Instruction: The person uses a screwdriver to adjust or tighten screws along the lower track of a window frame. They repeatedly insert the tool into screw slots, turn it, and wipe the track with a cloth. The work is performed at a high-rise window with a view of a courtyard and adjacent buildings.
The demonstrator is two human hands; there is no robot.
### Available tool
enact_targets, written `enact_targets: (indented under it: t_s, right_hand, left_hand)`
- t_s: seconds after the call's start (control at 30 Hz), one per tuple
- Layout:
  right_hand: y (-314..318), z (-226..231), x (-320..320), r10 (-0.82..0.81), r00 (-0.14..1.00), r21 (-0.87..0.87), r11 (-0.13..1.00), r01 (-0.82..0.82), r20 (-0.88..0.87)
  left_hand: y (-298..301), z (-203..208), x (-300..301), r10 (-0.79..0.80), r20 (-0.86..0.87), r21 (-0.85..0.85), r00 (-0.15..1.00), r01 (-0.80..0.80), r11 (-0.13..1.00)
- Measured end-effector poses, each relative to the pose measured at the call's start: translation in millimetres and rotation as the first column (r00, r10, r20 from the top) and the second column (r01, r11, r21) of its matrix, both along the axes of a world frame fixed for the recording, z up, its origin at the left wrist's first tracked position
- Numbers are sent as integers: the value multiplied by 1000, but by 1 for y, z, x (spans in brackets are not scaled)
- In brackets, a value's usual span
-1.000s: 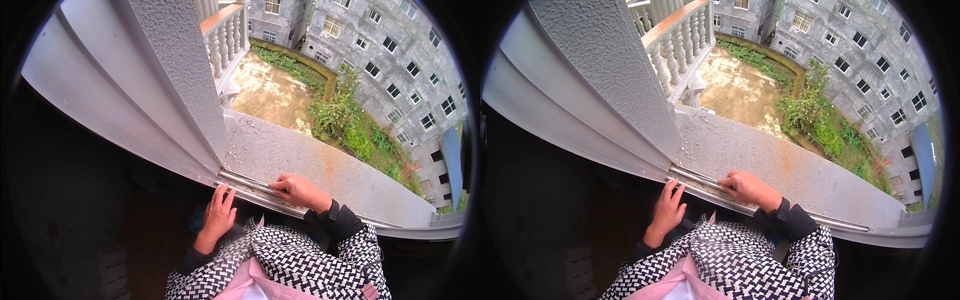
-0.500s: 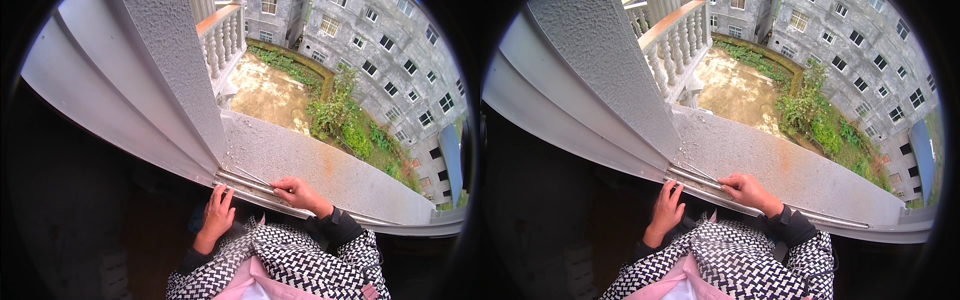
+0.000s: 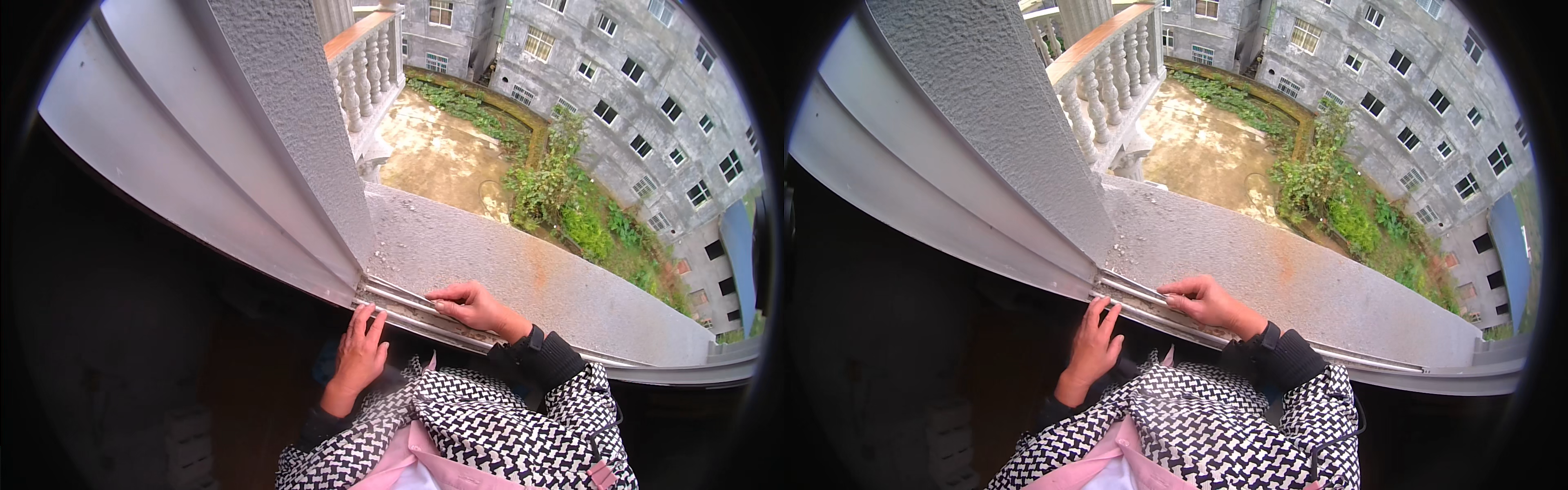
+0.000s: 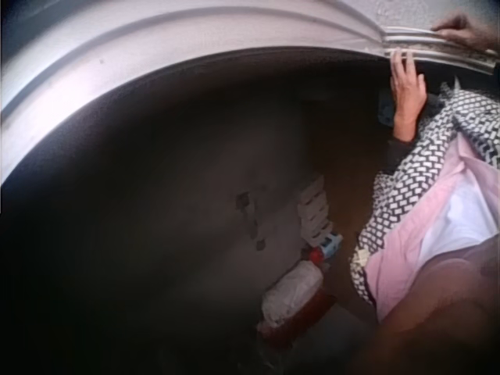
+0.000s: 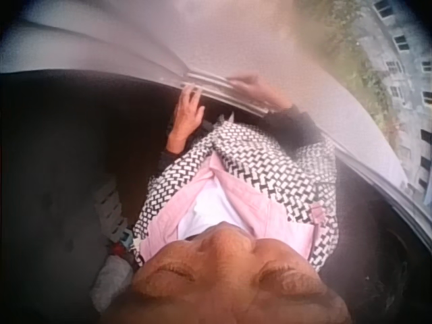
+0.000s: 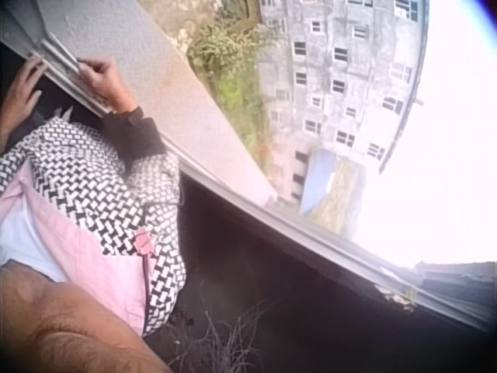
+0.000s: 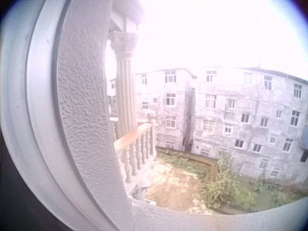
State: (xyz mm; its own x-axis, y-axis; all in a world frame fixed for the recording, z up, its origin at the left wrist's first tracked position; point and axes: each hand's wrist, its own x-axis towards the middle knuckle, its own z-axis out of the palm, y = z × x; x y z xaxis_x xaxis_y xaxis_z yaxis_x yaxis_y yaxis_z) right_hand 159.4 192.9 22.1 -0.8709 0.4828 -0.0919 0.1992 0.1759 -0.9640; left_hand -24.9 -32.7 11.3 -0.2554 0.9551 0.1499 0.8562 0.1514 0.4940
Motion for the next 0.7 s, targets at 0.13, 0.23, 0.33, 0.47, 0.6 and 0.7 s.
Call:
enact_targets:
  t_s: [0.13, 0.23, 0.33, 0.47, 0.6, 0.7]
  right_hand:
    - [-3, -2, 29, -129, 986, -23, 991, 132, 104]
    - [-3, 2, 40, 98, 995, 324, 940, -103, 32]
    - [2, 10, 33, 165, 969, 374, 900, -225, 184]
    - [9, 16, 2, 201, 957, 458, 845, -276, 208]
    - [11, 5, -21, 226, 964, 427, 864, -266, 143]
    - [7, -2, -2, 38, 989, 27, 999, -42, 140]
  left_hand:
    - [0, -3, 0, -8, 0, 17, 1000, 8, 1000]
    - [0, -4, -1, -14, -13, 20, 1000, 14, 1000]
    - [1, -5, -2, -18, -11, 13, 1000, 18, 1000]
    - [2, -4, -1, -10, -18, 8, 1000, 10, 1000]
    - [2, -4, -2, -6, -10, -13, 1000, 6, 1000]
    - [1, -5, -2, -6, -13, -10, 1000, 6, 1000]
